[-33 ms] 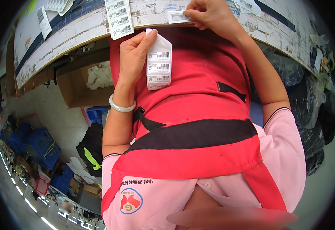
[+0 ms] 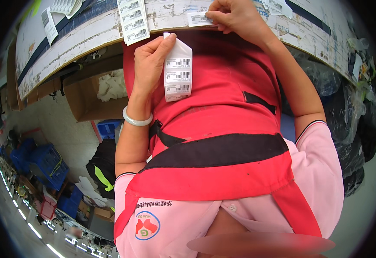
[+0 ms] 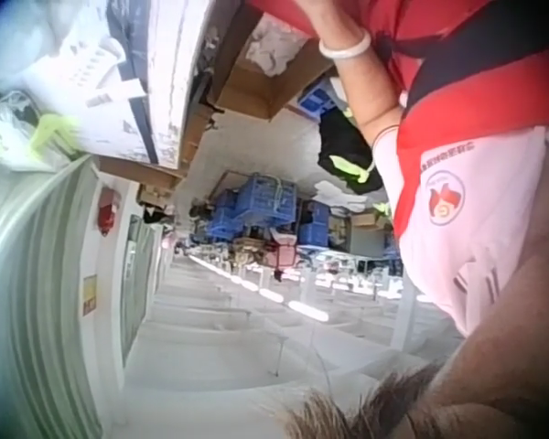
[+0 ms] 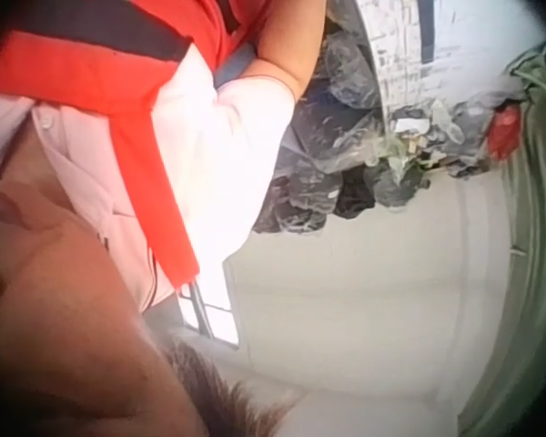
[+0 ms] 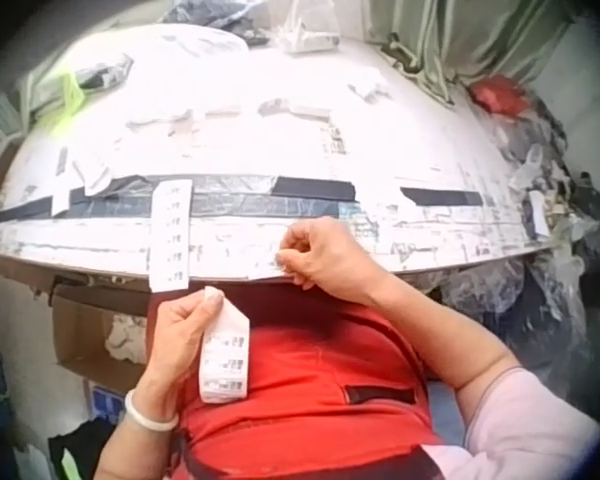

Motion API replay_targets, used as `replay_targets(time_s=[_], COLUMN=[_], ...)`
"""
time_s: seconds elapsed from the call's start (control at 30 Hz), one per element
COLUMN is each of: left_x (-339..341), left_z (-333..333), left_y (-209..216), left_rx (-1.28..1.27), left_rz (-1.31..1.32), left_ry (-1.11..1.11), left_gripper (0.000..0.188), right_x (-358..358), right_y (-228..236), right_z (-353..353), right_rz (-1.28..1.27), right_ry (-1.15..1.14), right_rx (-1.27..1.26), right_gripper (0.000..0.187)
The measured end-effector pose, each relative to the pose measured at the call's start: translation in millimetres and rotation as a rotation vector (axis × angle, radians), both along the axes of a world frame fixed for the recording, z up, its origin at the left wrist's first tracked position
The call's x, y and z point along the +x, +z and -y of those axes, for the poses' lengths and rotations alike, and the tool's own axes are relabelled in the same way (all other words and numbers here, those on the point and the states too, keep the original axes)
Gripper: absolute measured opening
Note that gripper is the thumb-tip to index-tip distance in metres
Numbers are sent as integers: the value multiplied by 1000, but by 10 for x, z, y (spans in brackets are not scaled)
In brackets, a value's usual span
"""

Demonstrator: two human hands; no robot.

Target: The recorder is picking up and folding small labels or barcodes at a workstation.

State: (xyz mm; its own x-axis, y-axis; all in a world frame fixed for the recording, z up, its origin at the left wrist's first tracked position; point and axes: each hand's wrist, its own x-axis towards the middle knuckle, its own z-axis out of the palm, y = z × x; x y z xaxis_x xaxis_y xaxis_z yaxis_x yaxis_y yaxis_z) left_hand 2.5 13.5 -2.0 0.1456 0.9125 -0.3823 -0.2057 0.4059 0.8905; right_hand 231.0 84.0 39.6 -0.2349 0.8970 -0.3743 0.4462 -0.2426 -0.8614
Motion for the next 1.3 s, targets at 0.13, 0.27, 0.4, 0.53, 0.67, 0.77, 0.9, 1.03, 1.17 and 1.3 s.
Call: replay_targets(time_s=[0.13,0.27,0.4,0.53,0.67,0.77,0.9,1.03,1.17,1.3], left_x=[-7,-9,-74,-11,-10,-6,16,59,105,-35], left_z=[2,16,57,0,9,10,31,0,-22,22], left_y=[-49,-61,-21,75,101,92,93,103,126,291], left_rx=[1,-2,-30,56,39,-4,44,85,116,403], left_rz=[4,29,60,81,77,113,60,71,80,91], left_ry=[-25,-9,17,-19,102,91,101,106,200,22], left_gripper=[25,23,23,27,21,21,21,23,24,24], right_x=[27,139,631,1505,1536,1443,862,-163,-339,-341], right_y=[31,57,76,-187,-302,-223,-256,84,-105,-2], right_z=[5,96,53,-93,-99,36,192,667,707,727], right_rz=[-10,-134,-178,305,595,-107,318,-246,-407,-357], right_ry=[-13,-59,-204,-441,-454,-398,-269,123,157,146], right_rx=[-21,20,116,361,311,767,533,-93,-228,-219], right_gripper=[14,13,11,15,26,33,17,17,18,18])
